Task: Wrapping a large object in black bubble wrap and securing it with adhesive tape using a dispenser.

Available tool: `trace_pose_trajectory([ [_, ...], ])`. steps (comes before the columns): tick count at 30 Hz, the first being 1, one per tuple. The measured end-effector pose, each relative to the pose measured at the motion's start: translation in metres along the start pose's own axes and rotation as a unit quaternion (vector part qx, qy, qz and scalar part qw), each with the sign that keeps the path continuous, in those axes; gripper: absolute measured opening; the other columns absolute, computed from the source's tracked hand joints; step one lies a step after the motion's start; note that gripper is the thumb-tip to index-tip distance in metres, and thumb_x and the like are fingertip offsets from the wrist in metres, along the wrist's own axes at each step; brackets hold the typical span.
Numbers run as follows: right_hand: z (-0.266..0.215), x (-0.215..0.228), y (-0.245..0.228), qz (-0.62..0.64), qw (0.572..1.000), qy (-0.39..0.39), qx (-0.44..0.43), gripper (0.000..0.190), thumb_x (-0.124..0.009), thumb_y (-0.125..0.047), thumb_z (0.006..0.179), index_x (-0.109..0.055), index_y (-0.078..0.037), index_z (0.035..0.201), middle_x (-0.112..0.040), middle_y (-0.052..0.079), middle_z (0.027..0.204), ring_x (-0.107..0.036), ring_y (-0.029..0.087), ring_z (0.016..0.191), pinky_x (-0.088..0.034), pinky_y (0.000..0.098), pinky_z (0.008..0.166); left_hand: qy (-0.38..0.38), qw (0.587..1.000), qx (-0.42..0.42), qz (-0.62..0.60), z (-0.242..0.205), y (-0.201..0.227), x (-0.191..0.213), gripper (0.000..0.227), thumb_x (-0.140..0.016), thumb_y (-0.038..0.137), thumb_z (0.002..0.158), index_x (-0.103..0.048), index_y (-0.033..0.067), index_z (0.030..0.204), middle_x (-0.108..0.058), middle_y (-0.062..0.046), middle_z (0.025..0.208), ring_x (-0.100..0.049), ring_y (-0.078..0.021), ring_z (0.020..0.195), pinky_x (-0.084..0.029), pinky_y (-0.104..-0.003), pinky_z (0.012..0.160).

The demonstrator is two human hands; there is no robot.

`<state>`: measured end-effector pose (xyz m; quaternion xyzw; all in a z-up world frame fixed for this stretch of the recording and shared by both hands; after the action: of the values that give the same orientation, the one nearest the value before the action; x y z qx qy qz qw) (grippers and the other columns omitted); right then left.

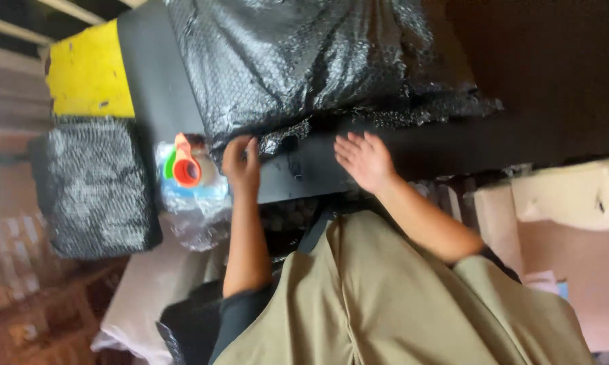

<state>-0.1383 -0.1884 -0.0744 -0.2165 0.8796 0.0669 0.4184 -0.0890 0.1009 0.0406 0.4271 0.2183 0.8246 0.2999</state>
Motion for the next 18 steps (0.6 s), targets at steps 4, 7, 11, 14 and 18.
trace_pose_trajectory([
  [4,-0.039,0.067,0.013,-0.071,0.994,-0.035,-0.070,0.030,-0.058,-0.031,0.098,-0.071,-0.012,0.116,-0.073,0.017,0.126,-0.070,0.031,0.118,-0.055,0.0455,0.102,0.010,0.976,0.214,0.021,-0.108,-0.071,0.069,0.009,-0.077,0.015,0.099,-0.071,0.0079,0.102,-0.073,-0.013,0.099,-0.071,-0.0310,0.100,-0.056,-0.042,0.091],
  [7,-0.046,0.104,0.022,-0.140,0.986,-0.019,-0.086,0.027,-0.053,-0.029,0.100,-0.070,-0.014,0.116,-0.075,0.014,0.120,-0.071,0.029,0.115,-0.053,0.0446,0.104,0.013,0.953,0.295,0.063,-0.157,-0.094,0.090,0.015,-0.080,0.015,0.094,-0.072,0.0081,0.103,-0.074,-0.014,0.099,-0.072,-0.0320,0.097,-0.058,-0.041,0.084],
  [11,-0.034,0.090,0.036,-0.233,0.971,-0.028,-0.045,0.024,-0.053,-0.021,0.102,-0.063,-0.012,0.122,-0.074,0.015,0.117,-0.071,0.029,0.112,-0.055,0.0445,0.102,0.066,0.927,0.366,-0.057,-0.149,-0.129,0.082,0.033,-0.077,0.011,0.094,-0.062,0.0013,0.121,-0.068,-0.023,0.120,-0.065,-0.0396,0.115,-0.054,-0.049,0.099],
  [14,-0.017,0.047,0.061,-0.354,0.933,-0.054,0.032,0.026,-0.056,-0.013,0.101,-0.061,-0.009,0.127,-0.072,0.015,0.118,-0.071,0.026,0.111,-0.057,0.0395,0.099,0.062,0.919,0.370,-0.126,-0.130,-0.180,0.055,0.044,-0.076,0.013,0.097,-0.055,-0.0008,0.133,-0.061,-0.031,0.129,-0.059,-0.0491,0.122,-0.050,-0.057,0.105],
  [18,-0.004,-0.057,0.107,-0.666,0.692,-0.124,0.250,0.048,-0.072,0.003,0.086,-0.067,-0.013,0.131,-0.071,0.007,0.127,-0.065,0.026,0.124,-0.054,0.0398,0.102,0.047,0.898,0.406,-0.165,-0.114,-0.253,0.013,0.053,-0.078,0.016,0.094,-0.057,-0.0030,0.139,-0.059,-0.036,0.131,-0.056,-0.0502,0.127,-0.045,-0.059,0.108],
])
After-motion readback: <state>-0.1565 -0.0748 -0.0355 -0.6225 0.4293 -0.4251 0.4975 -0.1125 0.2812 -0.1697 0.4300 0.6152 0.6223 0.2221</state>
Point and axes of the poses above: each hand's wrist, its own z-axis towards the middle knuckle, its own x-axis out of the back of the hand, y = z × x, the point moved 4 cm from there along z, towards the middle knuckle
